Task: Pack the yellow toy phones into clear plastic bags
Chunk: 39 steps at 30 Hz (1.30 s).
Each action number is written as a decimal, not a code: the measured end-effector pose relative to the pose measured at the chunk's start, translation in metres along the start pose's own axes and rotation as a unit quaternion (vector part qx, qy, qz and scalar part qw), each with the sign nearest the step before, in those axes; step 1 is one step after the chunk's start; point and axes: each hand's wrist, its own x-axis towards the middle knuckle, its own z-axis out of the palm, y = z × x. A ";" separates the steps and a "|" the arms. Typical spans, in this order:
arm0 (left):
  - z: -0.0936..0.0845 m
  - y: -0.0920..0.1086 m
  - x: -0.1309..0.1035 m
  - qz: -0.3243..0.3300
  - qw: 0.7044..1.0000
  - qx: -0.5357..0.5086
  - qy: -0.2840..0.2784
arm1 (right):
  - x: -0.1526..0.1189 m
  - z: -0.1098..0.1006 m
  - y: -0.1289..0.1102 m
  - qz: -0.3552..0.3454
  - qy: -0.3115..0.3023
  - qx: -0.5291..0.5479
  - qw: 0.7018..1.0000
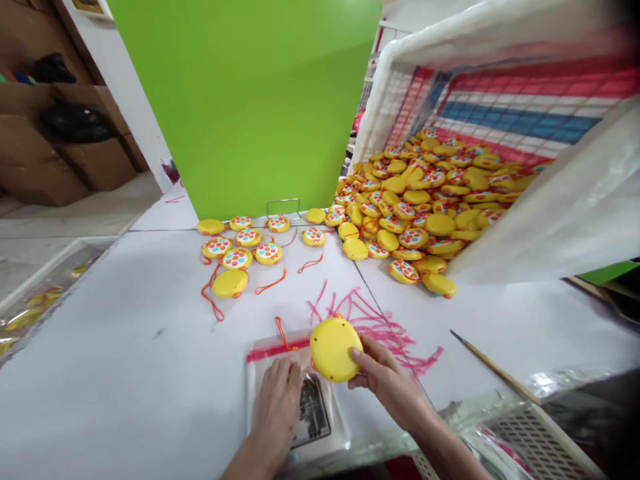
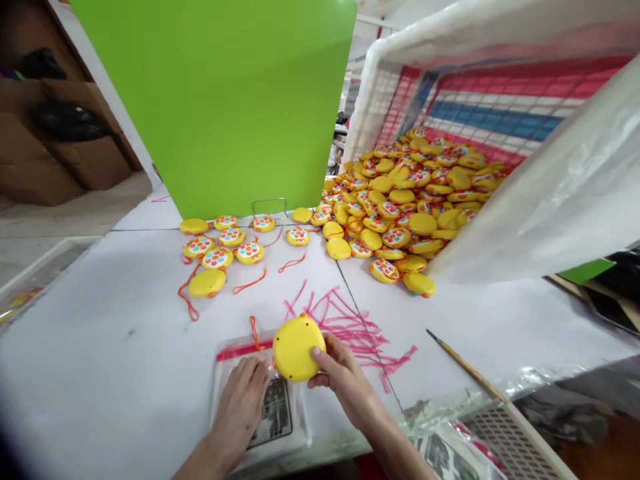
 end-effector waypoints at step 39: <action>-0.071 -0.035 -0.016 -0.233 0.937 -0.251 0.065 | 0.003 0.024 0.002 -0.211 -0.086 -0.491 0.841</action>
